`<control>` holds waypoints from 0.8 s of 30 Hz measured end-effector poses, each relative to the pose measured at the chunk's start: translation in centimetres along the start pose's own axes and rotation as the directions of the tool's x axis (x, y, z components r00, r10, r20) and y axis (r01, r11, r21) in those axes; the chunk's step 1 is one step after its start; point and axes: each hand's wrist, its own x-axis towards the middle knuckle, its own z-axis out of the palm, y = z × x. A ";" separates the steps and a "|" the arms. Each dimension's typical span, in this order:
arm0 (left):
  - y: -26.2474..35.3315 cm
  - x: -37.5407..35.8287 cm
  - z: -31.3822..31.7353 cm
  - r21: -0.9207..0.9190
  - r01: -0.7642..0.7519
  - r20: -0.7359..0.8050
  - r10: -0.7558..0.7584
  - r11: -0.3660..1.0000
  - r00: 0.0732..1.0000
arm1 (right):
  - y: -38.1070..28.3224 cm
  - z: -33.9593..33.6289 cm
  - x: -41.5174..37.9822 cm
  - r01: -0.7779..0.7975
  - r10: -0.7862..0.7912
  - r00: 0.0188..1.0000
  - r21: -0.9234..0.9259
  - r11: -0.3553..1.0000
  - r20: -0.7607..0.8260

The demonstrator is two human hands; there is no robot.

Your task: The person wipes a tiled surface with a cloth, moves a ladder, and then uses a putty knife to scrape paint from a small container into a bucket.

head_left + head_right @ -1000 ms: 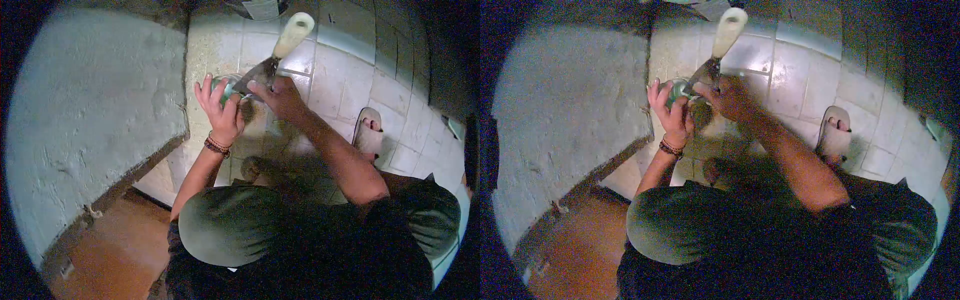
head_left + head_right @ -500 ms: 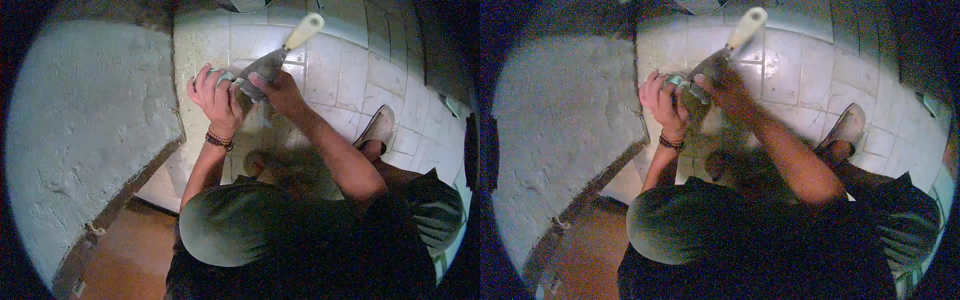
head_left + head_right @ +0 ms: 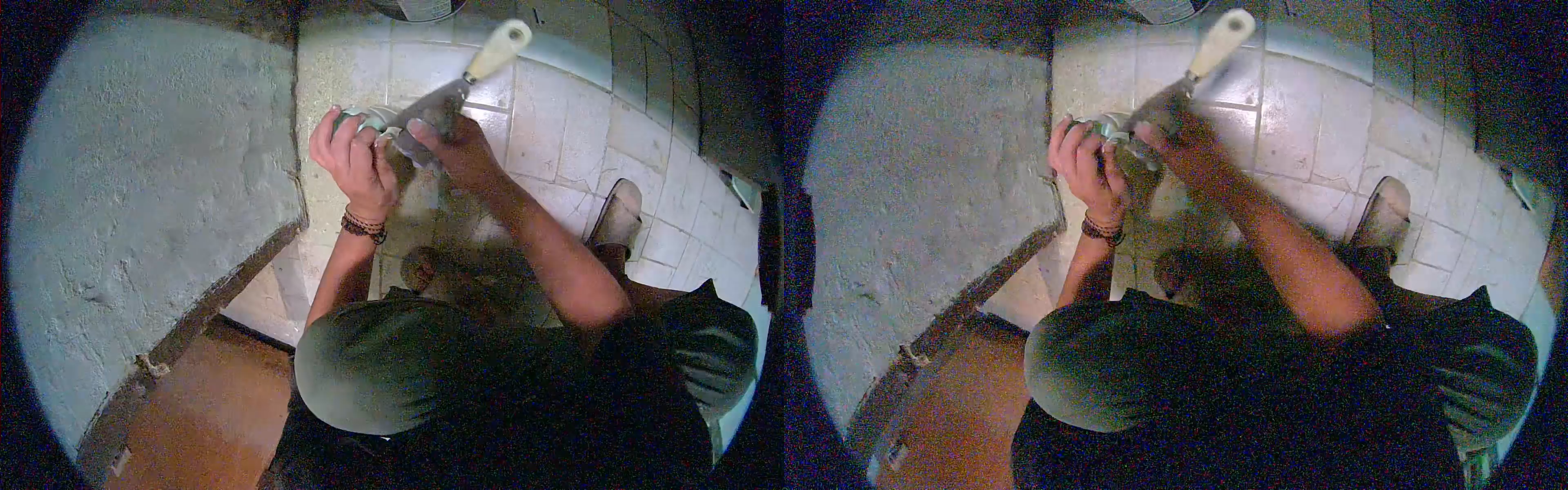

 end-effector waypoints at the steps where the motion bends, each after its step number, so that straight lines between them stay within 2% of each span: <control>1: 0.0 0.0 0.0 -0.005 -0.005 0.001 0.005 1.000 1.000 | 0.2 0.0 -0.2 0.040 -0.040 0.999 0.037 0.999 -0.013; 4: 0.3 0.0 0.1 -0.013 -0.023 0.008 0.023 1.000 1.000 | 0.5 -0.3 -0.5 -0.033 0.033 0.999 -0.006 0.999 0.005; 5: 0.4 0.0 0.0 -0.017 -0.040 0.022 0.040 0.999 0.999 | 0.2 -0.3 -0.3 -0.031 0.031 1.000 -0.009 0.999 0.005; 7: 0.5 0.3 -0.4 -0.014 -0.042 0.033 0.042 0.999 0.999 | -0.4 0.0 0.5 0.075 -0.075 0.997 0.009 0.997 -0.010; 11: 0.2 0.2 0.0 -0.009 -0.008 0.027 0.008 1.000 1.000 | -0.2 0.7 1.2 0.037 -0.036 0.999 0.081 0.996 -0.009; 13: 0.4 0.0 0.2 -0.007 -0.002 0.012 0.002 1.000 1.000 | 0.6 0.4 0.8 0.001 0.000 1.000 -0.091 0.996 0.007; 14: 0.4 0.1 0.3 -0.005 0.002 -0.005 -0.002 1.000 1.000 | 0.5 0.3 0.3 0.001 0.000 1.000 -0.094 0.996 0.008; 16: 0.5 0.4 0.5 -0.016 0.002 -0.014 -0.003 1.000 1.000 | 0.2 -0.1 -0.9 0.072 -0.074 0.997 0.050 0.996 0.029; 18: 0.8 0.4 0.5 -0.019 0.010 -0.021 -0.010 1.000 1.000 | 0.4 -0.1 -0.9 0.050 -0.052 0.999 0.106 0.993 0.017; 20: 1.1 0.8 0.5 -0.001 0.058 -0.013 -0.058 0.998 0.998 | 0.4 0.4 -0.6 0.031 -0.032 0.999 0.171 0.985 0.003; 21: 1.4 1.0 0.4 0.001 0.057 -0.015 -0.057 0.998 0.998 | 0.3 0.6 -0.3 0.018 -0.013 0.999 0.113 0.993 -0.050; 22: 1.8 1.4 0.3 -0.005 0.120 0.027 -0.120 0.993 0.992 | 0.3 0.6 0.2 0.005 0.001 0.995 0.054 0.999 -0.104; 23: 2.2 1.8 0.1 -0.008 0.181 0.071 -0.180 0.983 0.981 | 0.5 0.4 0.5 0.008 -0.002 0.994 0.055 0.998 -0.105; 24: 2.3 2.2 -0.2 -0.008 0.179 0.070 -0.178 0.984 0.982 | 0.6 0.0 0.8 -0.030 0.035 0.994 0.050 0.998 -0.101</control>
